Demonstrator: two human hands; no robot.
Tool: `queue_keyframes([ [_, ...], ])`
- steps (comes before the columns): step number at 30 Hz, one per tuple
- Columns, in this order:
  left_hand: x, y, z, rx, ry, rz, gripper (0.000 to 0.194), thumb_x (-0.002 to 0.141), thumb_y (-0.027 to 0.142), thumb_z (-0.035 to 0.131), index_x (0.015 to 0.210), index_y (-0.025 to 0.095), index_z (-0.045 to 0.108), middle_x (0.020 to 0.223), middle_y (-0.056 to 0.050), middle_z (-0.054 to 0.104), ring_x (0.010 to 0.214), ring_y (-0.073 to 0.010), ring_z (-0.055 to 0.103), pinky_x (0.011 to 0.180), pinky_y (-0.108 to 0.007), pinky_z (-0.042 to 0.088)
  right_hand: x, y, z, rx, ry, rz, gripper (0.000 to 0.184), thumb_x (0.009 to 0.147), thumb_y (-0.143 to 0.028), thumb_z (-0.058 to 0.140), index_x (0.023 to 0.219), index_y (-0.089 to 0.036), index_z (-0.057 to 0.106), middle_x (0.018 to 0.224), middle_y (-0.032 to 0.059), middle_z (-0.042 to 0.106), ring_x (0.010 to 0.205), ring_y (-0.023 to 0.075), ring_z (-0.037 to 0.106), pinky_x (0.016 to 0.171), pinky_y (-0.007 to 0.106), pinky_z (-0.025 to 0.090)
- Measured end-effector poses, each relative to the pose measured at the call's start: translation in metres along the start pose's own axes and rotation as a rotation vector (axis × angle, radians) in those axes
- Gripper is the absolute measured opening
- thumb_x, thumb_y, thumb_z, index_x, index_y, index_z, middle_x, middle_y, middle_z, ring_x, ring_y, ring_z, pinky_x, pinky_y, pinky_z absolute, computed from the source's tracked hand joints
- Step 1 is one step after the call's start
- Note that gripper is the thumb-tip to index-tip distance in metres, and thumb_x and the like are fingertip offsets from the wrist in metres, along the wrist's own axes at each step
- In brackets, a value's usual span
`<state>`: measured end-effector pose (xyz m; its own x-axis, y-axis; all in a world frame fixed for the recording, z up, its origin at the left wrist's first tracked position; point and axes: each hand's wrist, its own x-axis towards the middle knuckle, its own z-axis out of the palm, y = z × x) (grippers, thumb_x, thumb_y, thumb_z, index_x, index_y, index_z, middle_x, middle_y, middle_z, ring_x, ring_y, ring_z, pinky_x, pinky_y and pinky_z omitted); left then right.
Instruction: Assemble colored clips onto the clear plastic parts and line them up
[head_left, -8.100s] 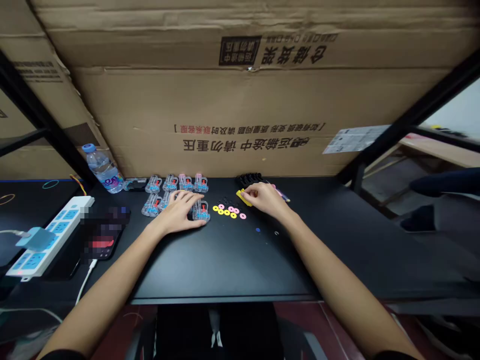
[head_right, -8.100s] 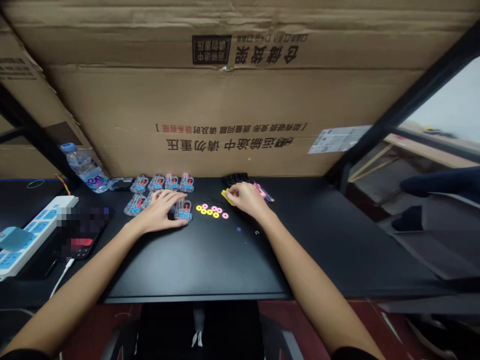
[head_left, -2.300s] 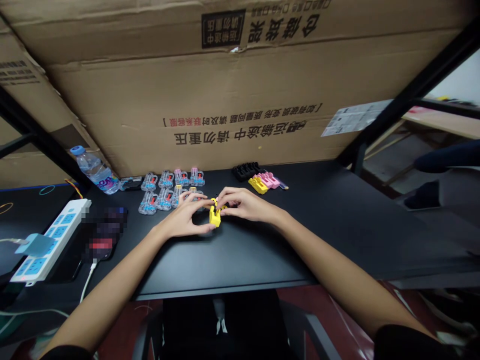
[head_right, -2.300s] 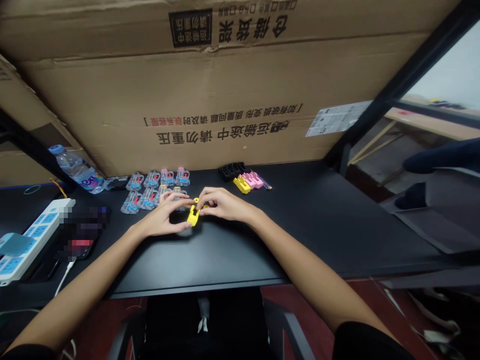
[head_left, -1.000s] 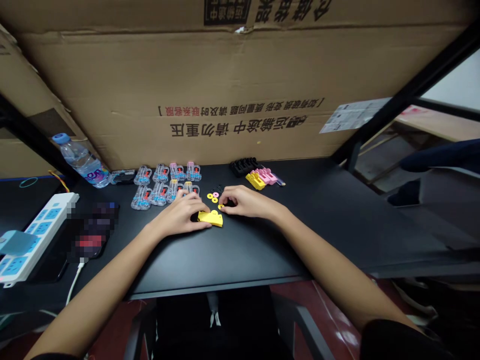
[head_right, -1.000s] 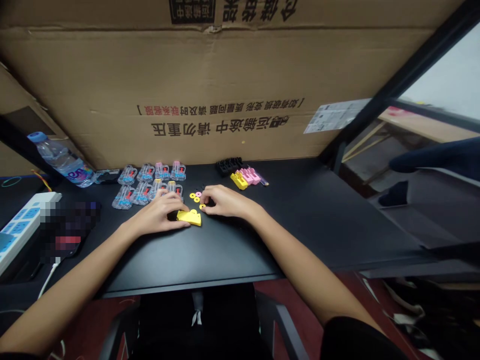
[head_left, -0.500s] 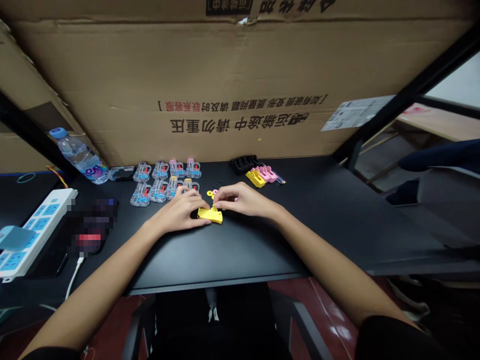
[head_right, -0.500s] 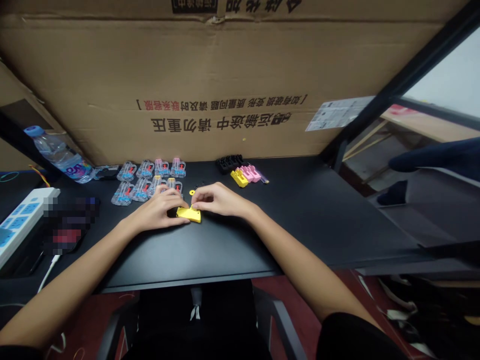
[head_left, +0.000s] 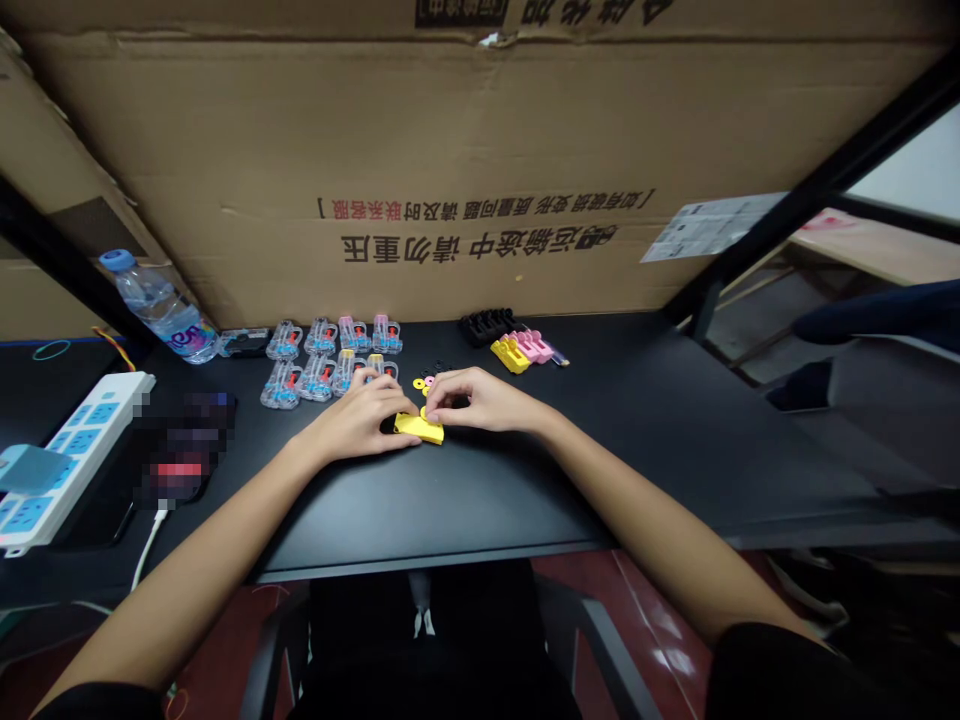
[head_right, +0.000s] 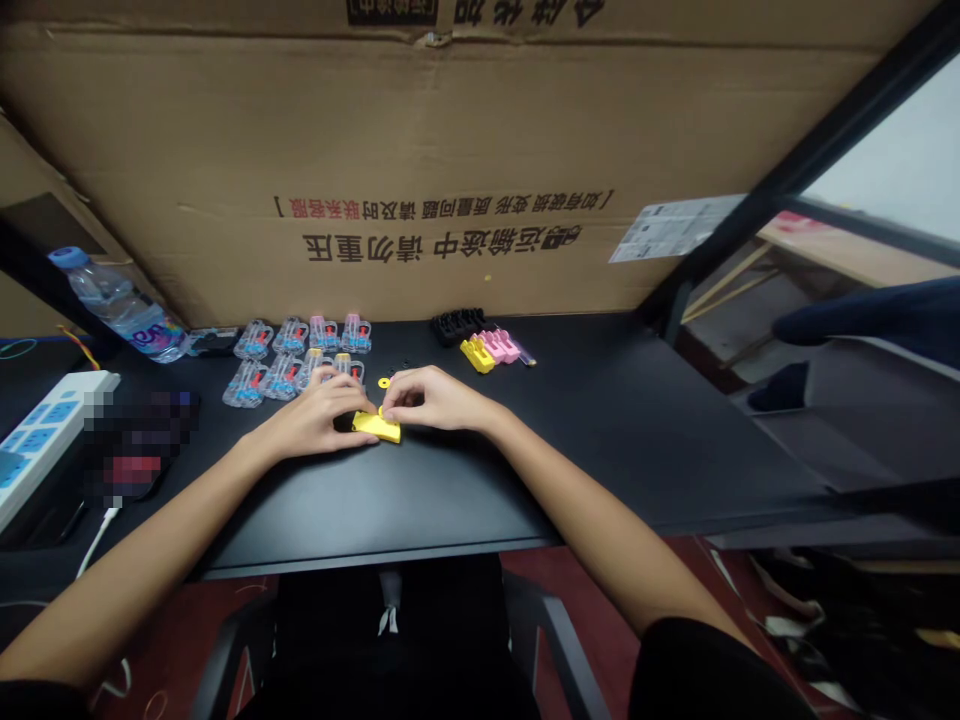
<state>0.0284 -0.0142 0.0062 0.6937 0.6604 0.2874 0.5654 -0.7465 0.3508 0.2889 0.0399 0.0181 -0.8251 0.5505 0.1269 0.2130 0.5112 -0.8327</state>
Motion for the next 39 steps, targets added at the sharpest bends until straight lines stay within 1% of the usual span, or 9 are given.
queue_keyframes([
  [5,0.000,-0.001,0.000,0.008,-0.006,-0.008,0.036,0.099,0.055,0.067,0.112,0.022,0.075,0.106,-0.007,0.075,0.110,-0.0261,0.063,0.109,-0.049,0.033,0.000,0.004,0.004,0.150,0.084,0.069,0.032,0.088,-0.047,0.079,0.102,-0.018,0.077,0.094,0.0059,0.078,0.087,0.0210,0.072,0.084,0.037,0.057],
  [7,0.000,0.000,0.000,0.004,-0.012,-0.011,0.036,0.099,0.054,0.067,0.113,0.022,0.075,0.106,-0.007,0.075,0.111,-0.0261,0.063,0.109,-0.049,0.032,0.001,0.006,0.004,0.169,0.070,0.079,0.035,0.087,-0.048,0.079,0.104,-0.018,0.078,0.096,0.0067,0.079,0.088,0.0217,0.073,0.084,0.037,0.057],
  [10,0.000,0.001,-0.001,-0.002,-0.011,-0.020,0.036,0.100,0.055,0.066,0.112,0.023,0.075,0.106,-0.007,0.076,0.110,-0.0259,0.063,0.109,-0.048,0.031,0.001,0.005,0.003,0.083,0.015,0.063,0.031,0.091,-0.047,0.075,0.101,-0.019,0.081,0.100,0.0073,0.078,0.090,0.0218,0.072,0.086,0.038,0.057],
  [14,0.000,0.001,-0.002,-0.007,-0.013,-0.027,0.036,0.100,0.056,0.065,0.113,0.024,0.076,0.106,-0.007,0.076,0.110,-0.0258,0.063,0.110,-0.048,0.032,0.002,0.001,0.003,-0.004,0.026,0.063,0.026,0.091,-0.043,0.074,0.100,-0.019,0.081,0.099,0.0074,0.075,0.087,0.0203,0.068,0.079,0.035,0.054],
  [21,0.001,0.000,-0.003,0.007,-0.010,-0.034,0.036,0.098,0.055,0.067,0.111,0.024,0.076,0.107,-0.007,0.077,0.112,-0.0272,0.062,0.109,-0.049,0.032,0.006,-0.003,0.015,0.242,0.026,0.242,0.024,0.085,-0.036,0.075,0.100,-0.018,0.067,0.073,-0.0022,0.066,0.064,0.0128,0.058,0.061,0.025,0.047],
  [28,0.001,0.001,0.000,0.004,0.002,-0.025,0.035,0.098,0.055,0.068,0.111,0.023,0.076,0.106,-0.006,0.077,0.110,-0.0253,0.063,0.113,-0.049,0.028,0.009,0.004,0.023,0.378,0.084,0.288,0.029,0.075,-0.027,0.078,0.097,-0.018,0.061,0.069,-0.0045,0.065,0.058,0.0100,0.054,0.056,0.022,0.042],
  [33,0.001,0.002,-0.004,0.035,0.030,-0.012,0.036,0.098,0.057,0.068,0.113,0.025,0.075,0.109,-0.006,0.078,0.113,-0.0261,0.063,0.111,-0.048,0.031,0.006,0.013,0.015,0.305,0.018,0.262,0.025,0.082,-0.031,0.074,0.101,-0.017,0.067,0.073,-0.0027,0.065,0.059,0.0103,0.052,0.056,0.023,0.040],
  [35,0.001,0.003,-0.009,0.057,0.083,-0.050,0.034,0.100,0.055,0.064,0.113,0.025,0.075,0.112,-0.006,0.078,0.114,-0.0269,0.062,0.110,-0.048,0.032,0.005,0.015,0.008,0.227,-0.006,0.222,0.022,0.085,-0.031,0.070,0.102,-0.016,0.072,0.078,-0.0007,0.067,0.063,0.0116,0.054,0.059,0.024,0.042],
  [39,0.000,-0.002,-0.020,0.138,0.192,-0.176,0.027,0.106,0.042,0.055,0.117,0.025,0.072,0.119,-0.008,0.076,0.117,-0.0287,0.061,0.111,-0.050,0.032,0.001,0.012,-0.001,0.055,0.026,0.153,0.017,0.087,-0.028,0.067,0.098,-0.017,0.075,0.088,0.0027,0.071,0.073,0.0147,0.059,0.067,0.027,0.046],
])
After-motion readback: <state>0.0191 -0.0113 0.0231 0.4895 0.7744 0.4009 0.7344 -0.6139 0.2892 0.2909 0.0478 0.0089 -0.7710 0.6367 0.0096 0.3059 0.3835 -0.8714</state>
